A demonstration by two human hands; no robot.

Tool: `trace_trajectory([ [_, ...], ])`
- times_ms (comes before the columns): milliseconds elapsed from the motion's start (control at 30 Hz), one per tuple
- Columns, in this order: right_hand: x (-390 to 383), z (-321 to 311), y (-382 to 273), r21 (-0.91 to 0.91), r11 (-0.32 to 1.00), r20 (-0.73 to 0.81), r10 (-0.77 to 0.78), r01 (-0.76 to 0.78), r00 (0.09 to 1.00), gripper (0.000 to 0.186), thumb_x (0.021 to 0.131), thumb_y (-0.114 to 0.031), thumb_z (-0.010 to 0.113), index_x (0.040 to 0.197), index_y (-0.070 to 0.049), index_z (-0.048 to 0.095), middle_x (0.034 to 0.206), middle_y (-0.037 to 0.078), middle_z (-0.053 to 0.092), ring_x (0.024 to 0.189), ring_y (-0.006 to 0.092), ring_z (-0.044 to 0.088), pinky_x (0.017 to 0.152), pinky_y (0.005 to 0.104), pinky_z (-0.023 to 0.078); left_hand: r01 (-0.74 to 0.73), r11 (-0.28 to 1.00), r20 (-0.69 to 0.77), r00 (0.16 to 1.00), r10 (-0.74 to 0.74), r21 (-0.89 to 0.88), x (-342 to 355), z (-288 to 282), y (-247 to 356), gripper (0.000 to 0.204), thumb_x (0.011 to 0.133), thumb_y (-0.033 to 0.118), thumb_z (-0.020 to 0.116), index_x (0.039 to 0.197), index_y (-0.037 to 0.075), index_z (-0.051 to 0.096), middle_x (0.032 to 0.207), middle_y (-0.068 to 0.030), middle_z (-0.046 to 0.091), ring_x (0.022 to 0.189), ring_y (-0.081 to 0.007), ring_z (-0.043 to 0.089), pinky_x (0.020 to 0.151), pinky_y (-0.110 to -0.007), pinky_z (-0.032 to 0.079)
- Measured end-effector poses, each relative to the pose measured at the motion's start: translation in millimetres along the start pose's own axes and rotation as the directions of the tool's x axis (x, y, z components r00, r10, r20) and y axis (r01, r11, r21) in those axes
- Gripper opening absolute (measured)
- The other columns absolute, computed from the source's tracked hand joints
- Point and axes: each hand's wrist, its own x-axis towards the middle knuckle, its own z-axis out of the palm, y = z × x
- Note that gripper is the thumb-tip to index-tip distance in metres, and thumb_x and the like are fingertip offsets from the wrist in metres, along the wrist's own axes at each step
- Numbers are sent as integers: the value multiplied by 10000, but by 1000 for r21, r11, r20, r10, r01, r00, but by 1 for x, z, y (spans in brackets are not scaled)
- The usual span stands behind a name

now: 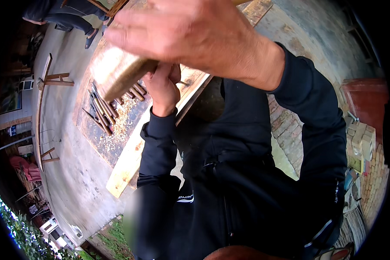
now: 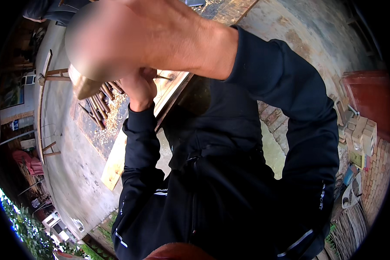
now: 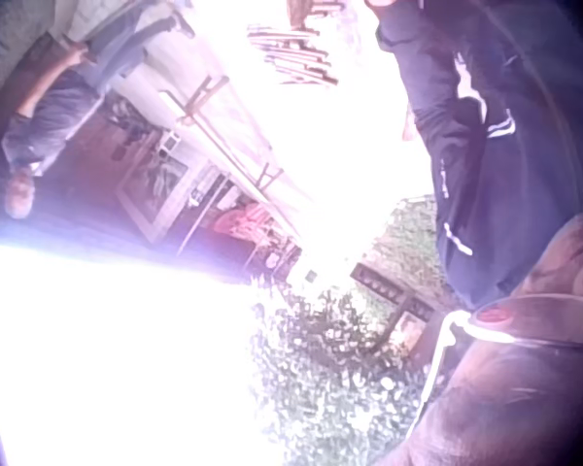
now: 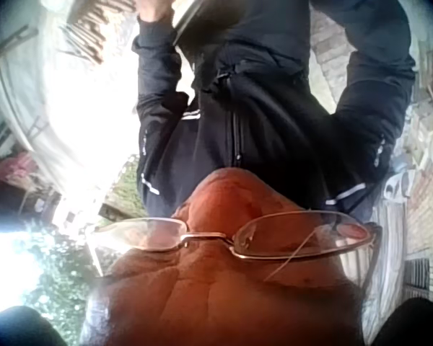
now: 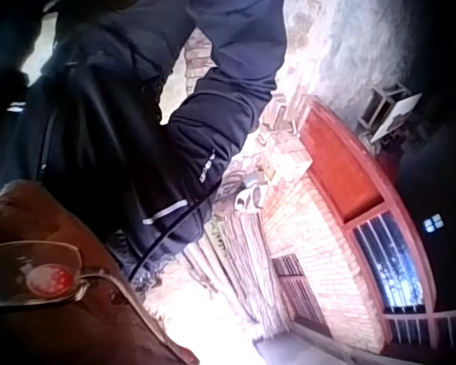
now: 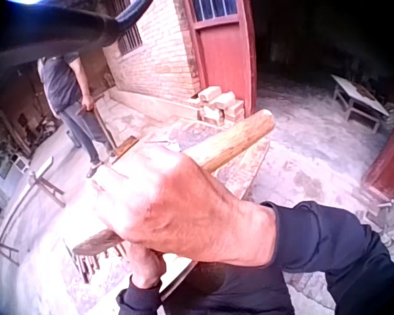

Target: The person carves a wooden board by placing a chisel on marked lines and striking it with a wooden mallet.

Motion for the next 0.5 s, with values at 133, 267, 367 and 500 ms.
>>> trace_trajectory([
  [133, 15, -2, 8, 116, 984, -137, 148, -133, 979, 179, 813, -99, 712, 971, -40, 650, 809, 109, 637, 723, 256, 683, 645, 378, 564, 53, 999, 168, 984, -53, 5, 8, -8, 5, 460, 1001, 132, 619, 585, 98, 426, 501, 23, 351, 425, -84, 276, 446, -294, 172],
  [267, -1, 8, 4, 98, 987, -34, 133, -129, 991, 193, 809, -90, 708, 983, -22, 661, 814, 113, 647, 742, 255, 677, 665, 353, 572, 93, 996, 185, 979, -91, -1, 6, -3, 8, 428, 999, 132, 620, 612, 91, 441, 517, 28, 354, 438, -82, 267, 452, -293, 168],
  [367, -4, 5, 9, 25, 999, 42, 40, -42, 998, 208, 792, -102, 696, 980, -18, 665, 815, 100, 645, 759, 257, 679, 665, 351, 568, 97, 995, 207, 974, -96, 1, 5, -5, 9, 401, 992, 120, 619, 631, 84, 448, 532, 32, 352, 452, -79, 273, 457, -289, 170],
  [500, -8, 10, 18, 183, 981, -27, 72, -66, 997, 240, 774, -60, 700, 1008, -13, 671, 825, 112, 672, 763, 296, 699, 666, 380, 568, 157, 985, 301, 945, -128, -74, 11, -19, 11, 416, 999, 146, 600, 629, 87, 420, 545, 36, 329, 473, -79, 268, 469, -293, 171],
])
